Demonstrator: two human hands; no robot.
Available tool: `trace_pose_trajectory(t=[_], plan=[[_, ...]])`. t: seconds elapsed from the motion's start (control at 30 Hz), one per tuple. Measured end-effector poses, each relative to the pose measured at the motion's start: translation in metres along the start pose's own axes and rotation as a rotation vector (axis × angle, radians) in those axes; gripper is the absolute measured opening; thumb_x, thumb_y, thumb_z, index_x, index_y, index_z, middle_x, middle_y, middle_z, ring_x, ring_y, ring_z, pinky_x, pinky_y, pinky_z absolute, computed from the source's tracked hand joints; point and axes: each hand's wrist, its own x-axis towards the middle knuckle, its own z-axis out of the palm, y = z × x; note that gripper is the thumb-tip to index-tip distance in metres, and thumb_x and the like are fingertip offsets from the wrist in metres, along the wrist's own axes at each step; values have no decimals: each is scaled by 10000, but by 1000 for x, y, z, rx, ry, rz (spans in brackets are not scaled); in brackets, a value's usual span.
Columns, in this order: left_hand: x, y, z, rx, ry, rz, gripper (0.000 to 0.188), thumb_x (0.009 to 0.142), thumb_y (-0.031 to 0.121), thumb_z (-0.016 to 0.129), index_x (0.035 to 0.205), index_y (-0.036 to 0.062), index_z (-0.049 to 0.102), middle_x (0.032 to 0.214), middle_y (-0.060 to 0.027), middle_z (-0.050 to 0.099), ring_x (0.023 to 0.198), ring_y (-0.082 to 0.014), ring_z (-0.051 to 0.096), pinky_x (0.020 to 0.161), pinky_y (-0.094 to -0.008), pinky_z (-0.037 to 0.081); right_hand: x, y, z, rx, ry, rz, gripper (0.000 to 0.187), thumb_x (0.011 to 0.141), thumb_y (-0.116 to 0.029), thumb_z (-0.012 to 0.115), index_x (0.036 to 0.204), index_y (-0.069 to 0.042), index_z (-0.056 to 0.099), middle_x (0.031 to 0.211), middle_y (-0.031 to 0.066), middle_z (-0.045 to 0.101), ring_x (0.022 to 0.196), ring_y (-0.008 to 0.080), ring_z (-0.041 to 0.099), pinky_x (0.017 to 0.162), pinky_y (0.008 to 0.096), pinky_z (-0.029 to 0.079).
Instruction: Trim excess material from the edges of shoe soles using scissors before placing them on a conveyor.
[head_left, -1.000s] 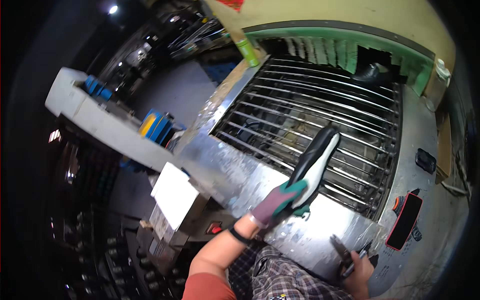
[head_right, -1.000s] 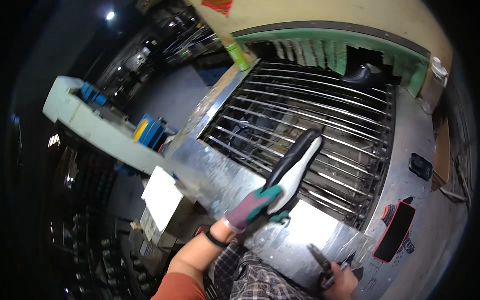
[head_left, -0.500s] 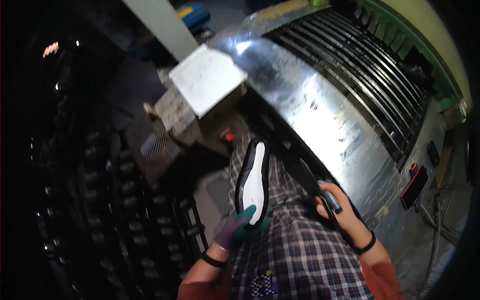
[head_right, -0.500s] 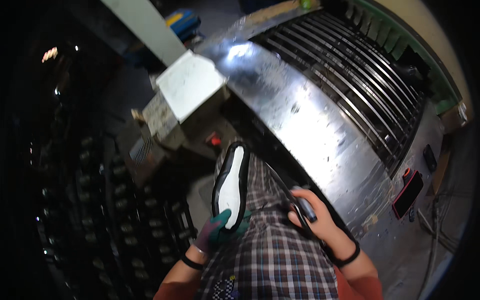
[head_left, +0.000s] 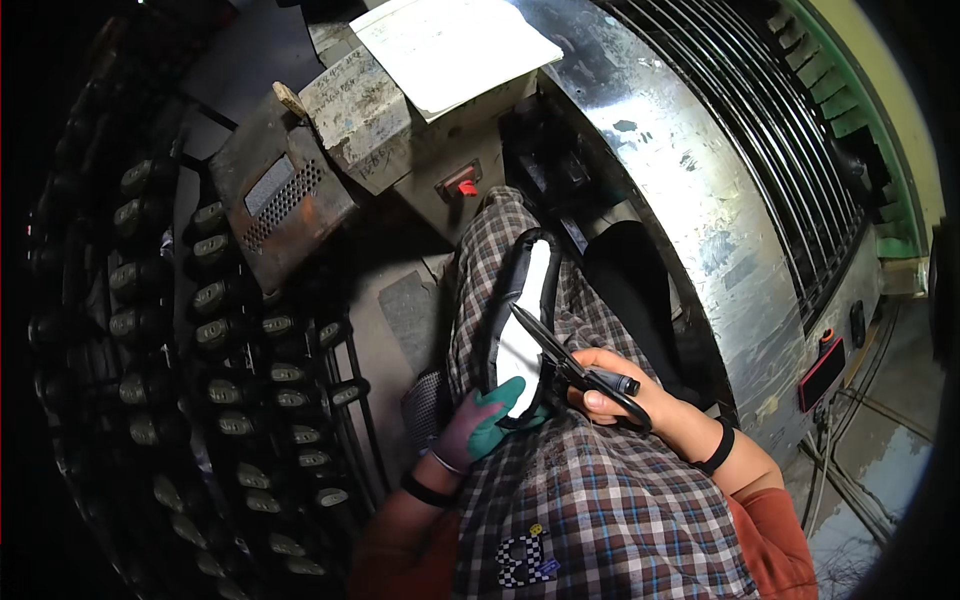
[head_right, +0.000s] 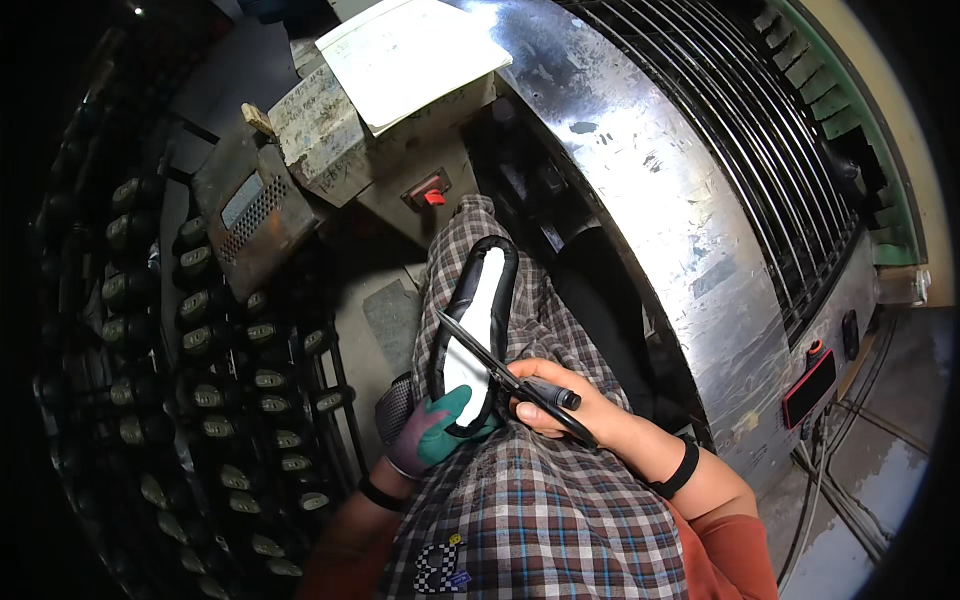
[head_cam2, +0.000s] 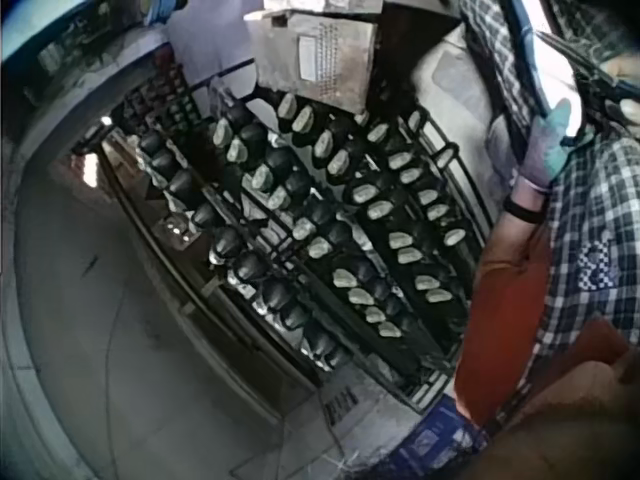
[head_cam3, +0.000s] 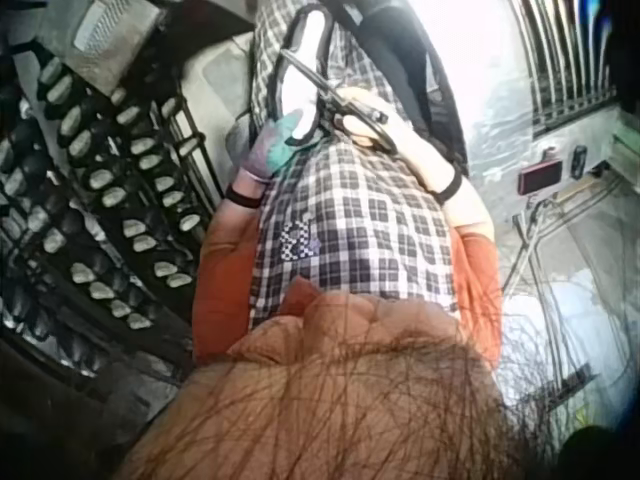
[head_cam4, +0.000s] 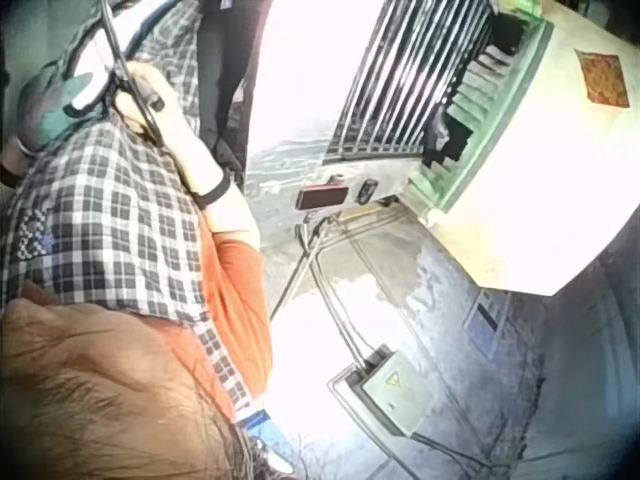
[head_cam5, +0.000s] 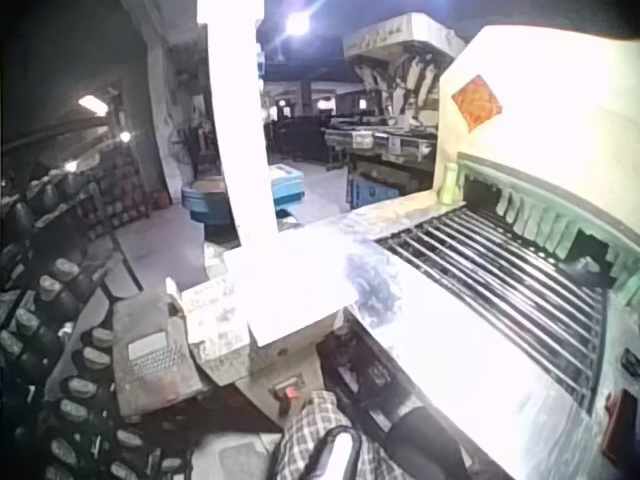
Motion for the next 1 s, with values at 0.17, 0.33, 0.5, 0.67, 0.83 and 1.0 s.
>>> trace_pose_trajectory(t=[0.17,0.33,0.5,0.67,0.83,1.0], plan=[[7,-1,-5,-28,6,-31,629,870,197,644,1377,-60,374,1334,-139,508,1223,-237,504,1055,-357,384,6,-3,3,-63,26,36,526,892,-238,679,1311,-44,429,825,-25,556,591,17,424,511,184,317],[12,-2,-9,-98,-23,-70,642,830,145,694,1363,-52,394,1301,-133,534,1186,-233,538,1030,-347,418,12,-1,1,-92,14,28,501,896,-227,672,1302,-45,442,805,-27,549,582,17,422,506,185,318],[17,-8,-17,-103,-3,-75,630,829,149,702,1351,-51,411,1288,-132,545,1165,-220,555,1014,-339,436,13,-4,3,-35,51,21,467,897,-213,668,1282,-43,464,782,-28,540,567,15,415,493,186,311],[15,-5,-15,-112,-22,-67,638,824,167,714,1346,-52,420,1280,-118,554,1156,-208,560,1013,-336,437,9,0,1,-235,67,4,503,887,-202,669,1285,-22,420,852,41,573,581,46,427,497,204,334],[13,-4,-16,-111,-6,-98,686,802,187,739,1356,-48,410,1288,-123,549,1177,-216,550,1027,-336,426,11,-6,7,-153,58,49,460,889,-175,676,1276,-30,474,906,-23,572,752,30,500,651,199,419],[11,-4,-18,-128,-35,-81,665,807,179,736,1347,-55,425,1306,-138,540,1200,-218,534,1048,-340,400,9,-8,1,-729,231,-266,442,815,-156,740,1192,-35,542,909,12,618,767,104,580,713,254,482]])
